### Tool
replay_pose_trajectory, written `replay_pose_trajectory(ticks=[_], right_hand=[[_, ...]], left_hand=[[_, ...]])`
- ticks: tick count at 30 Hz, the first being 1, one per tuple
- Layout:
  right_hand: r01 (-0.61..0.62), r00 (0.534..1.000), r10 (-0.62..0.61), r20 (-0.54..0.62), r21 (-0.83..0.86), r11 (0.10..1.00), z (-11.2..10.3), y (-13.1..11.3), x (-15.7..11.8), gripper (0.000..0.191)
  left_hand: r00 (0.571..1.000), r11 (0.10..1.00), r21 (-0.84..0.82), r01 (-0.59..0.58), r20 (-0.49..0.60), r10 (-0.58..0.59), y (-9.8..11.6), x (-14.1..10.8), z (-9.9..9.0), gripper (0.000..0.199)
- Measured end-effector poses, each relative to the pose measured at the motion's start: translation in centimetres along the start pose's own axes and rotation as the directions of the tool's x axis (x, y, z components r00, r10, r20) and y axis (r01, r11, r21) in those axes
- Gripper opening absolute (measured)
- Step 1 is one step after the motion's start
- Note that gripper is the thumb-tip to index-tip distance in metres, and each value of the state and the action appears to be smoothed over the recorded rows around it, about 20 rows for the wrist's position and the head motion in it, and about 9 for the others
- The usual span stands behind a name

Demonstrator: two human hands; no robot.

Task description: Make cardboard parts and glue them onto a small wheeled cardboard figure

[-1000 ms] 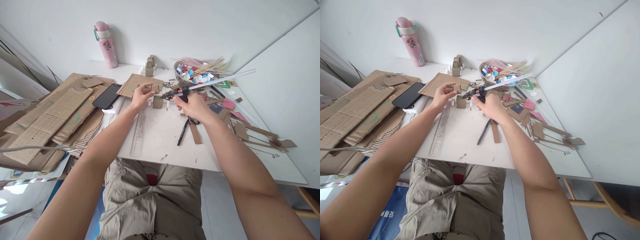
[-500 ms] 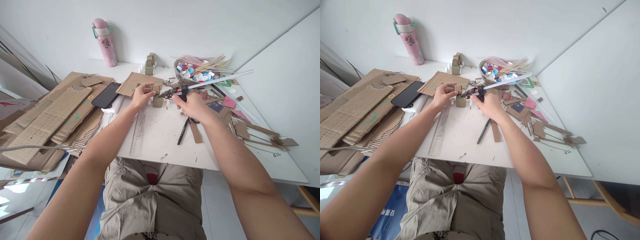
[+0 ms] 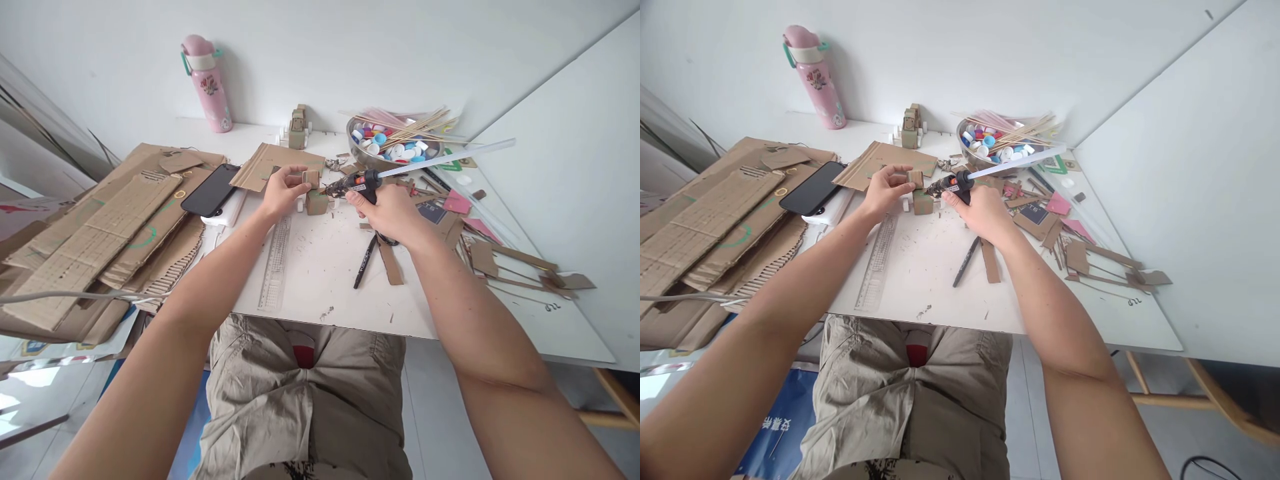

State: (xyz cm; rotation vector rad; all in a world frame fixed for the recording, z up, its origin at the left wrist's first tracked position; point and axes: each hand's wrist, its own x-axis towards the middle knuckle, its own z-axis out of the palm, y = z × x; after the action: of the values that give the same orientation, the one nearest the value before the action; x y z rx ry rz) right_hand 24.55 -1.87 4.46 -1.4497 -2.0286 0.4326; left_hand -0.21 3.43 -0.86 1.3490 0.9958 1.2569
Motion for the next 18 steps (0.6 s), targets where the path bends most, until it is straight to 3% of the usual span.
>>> replay_pose_trajectory(ticks=[8, 18], right_hand=[[0.006, 1.000, -0.008, -0.017, -0.098, 0.995, 0.3, 0.1, 0.0, 0.047], [0.057, 0.998, -0.056, 0.009, -0.240, 0.969, 0.8, -0.2, -0.3, 0.070]], left_hand=[[0.999, 0.999, -0.022, -0.033, -0.005, 0.033, 0.1, 0.1, 0.1, 0.048], [0.987, 0.985, 0.062, -0.162, 0.001, 0.162, -1.0, 0.4, 0.5, 0.040]])
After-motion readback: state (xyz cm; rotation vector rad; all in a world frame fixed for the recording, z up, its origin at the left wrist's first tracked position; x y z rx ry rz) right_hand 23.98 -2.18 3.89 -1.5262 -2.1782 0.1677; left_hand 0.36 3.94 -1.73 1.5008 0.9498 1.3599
